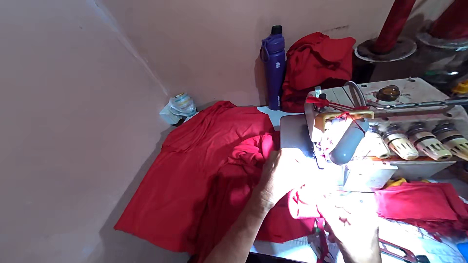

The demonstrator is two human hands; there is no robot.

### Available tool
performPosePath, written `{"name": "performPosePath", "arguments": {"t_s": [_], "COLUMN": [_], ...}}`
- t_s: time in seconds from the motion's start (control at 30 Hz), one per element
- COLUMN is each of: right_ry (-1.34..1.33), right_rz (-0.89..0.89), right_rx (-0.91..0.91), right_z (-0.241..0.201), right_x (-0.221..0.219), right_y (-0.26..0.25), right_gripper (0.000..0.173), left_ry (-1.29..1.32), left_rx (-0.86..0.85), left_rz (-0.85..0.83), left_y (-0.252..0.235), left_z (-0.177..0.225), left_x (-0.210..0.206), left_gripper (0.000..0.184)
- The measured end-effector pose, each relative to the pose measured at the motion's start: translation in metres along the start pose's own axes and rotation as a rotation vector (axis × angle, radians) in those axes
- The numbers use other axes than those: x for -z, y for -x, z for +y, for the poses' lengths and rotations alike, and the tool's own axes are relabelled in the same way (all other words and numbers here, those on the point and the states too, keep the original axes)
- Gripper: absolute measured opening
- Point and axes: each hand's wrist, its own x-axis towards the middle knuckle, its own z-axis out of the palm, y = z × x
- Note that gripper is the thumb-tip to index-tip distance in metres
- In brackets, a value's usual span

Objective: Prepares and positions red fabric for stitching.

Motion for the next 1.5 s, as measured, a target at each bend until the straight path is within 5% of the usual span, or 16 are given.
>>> {"name": "performPosePath", "arguments": {"t_s": [0.57,0.77,1.0,1.13,1.23,1.37,1.5], "right_ry": [0.102,0.148,0.158,0.151,0.225,0.451,0.492], "right_rz": [0.129,0.043,0.031,-0.001,-0.026,-0.075,-0.039], "right_rx": [0.110,-0.004,-0.003,-0.051,-0.094,-0.083,0.289], "right_z": [0.007,-0.004,-0.003,-0.007,-0.011,-0.024,-0.025], "right_x": [0.003,0.005,0.003,0.005,0.007,0.010,0.010], "right_y": [-0.038,-0.055,-0.058,-0.060,-0.062,-0.061,-0.056], "right_gripper": [0.014,0.016,0.018,0.019,0.020,0.029,0.025], "left_ry": [-0.046,0.283,1.101,0.439,-0.045,-0.317,-0.334], "left_rx": [0.045,-0.052,-0.140,-0.550,-0.595,-0.601,-0.704], "left_rz": [0.099,0.199,0.123,0.330,0.412,0.398,0.315], "left_y": [-0.023,-0.019,0.011,0.007,0.002,0.005,0.030], "left_z": [0.009,-0.008,-0.021,-0.025,-0.029,-0.034,-0.013], "left_x": [-0.013,-0.009,0.002,-0.012,-0.020,-0.007,0.012], "left_gripper": [0.016,0.014,0.019,0.021,0.018,0.010,0.017]}}
